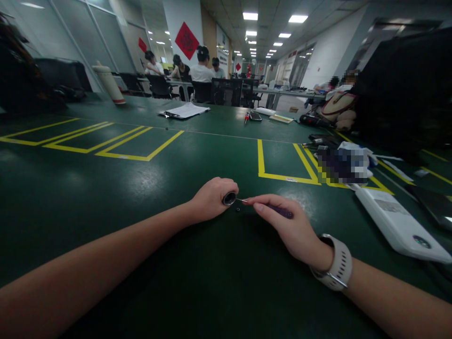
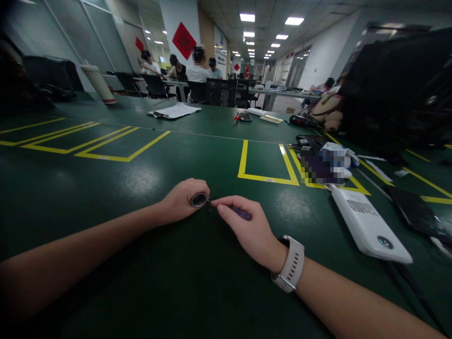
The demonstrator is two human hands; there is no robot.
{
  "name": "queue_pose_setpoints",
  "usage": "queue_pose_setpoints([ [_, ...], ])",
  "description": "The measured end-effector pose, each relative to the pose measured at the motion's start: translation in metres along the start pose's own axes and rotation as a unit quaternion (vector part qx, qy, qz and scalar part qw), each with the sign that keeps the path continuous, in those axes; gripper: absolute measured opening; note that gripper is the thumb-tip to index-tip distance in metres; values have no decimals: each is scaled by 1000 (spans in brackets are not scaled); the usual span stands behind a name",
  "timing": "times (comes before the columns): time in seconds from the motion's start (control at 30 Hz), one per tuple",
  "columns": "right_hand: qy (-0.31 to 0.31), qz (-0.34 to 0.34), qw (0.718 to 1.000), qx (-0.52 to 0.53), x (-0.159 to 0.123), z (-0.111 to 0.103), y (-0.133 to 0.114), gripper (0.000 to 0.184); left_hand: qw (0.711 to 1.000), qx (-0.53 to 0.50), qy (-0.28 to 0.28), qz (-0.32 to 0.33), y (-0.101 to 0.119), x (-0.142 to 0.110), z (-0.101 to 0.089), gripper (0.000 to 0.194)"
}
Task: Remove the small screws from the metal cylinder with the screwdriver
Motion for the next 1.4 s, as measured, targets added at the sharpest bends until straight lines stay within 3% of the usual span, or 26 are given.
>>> queue_pose_setpoints([
  [0.2,-60,-19,998,-19,-4,11,-9,24,1000,-16,24,-2,-1,0,-2,7],
  [0.3,-45,-30,998,-18,-5,8,-11,22,1000,-21,22,-6,-1,0,-2,6],
  [0.43,9,-116,990,-76,-8,4,-22,21,1000,-4,21,7,1,0,-1,7],
  [0.53,7,-194,970,-144,-14,10,-33,25,999,25,10,34,6,0,0,10],
  [0.6,-6,-206,965,-162,-15,13,-34,27,998,42,4,49,10,-1,1,10],
  [0.67,-16,-164,977,-139,-12,10,-28,23,997,49,-3,54,12,-1,2,11],
  [0.77,-17,-33,999,-30,-4,2,-7,17,998,42,-13,50,12,-2,3,10],
  [0.9,-15,95,983,156,1,2,16,16,999,1,-10,33,9,-2,1,8],
  [1.03,-2,101,976,192,1,3,16,14,999,-33,-14,25,7,0,1,8],
  [1.23,-5,33,999,5,-3,2,1,20,999,30,-2,34,6,0,1,10],
  [1.4,4,84,987,135,2,3,14,14,998,57,-13,31,8,-1,3,12],
])
Point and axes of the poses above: each hand's wrist, its own x-axis towards the middle knuckle, its own z-axis out of the palm, y = z × x, the point moved 8 cm from there along x, towards the middle knuckle, and after that the axes turned 4 degrees about y, right-handed, at the moved point
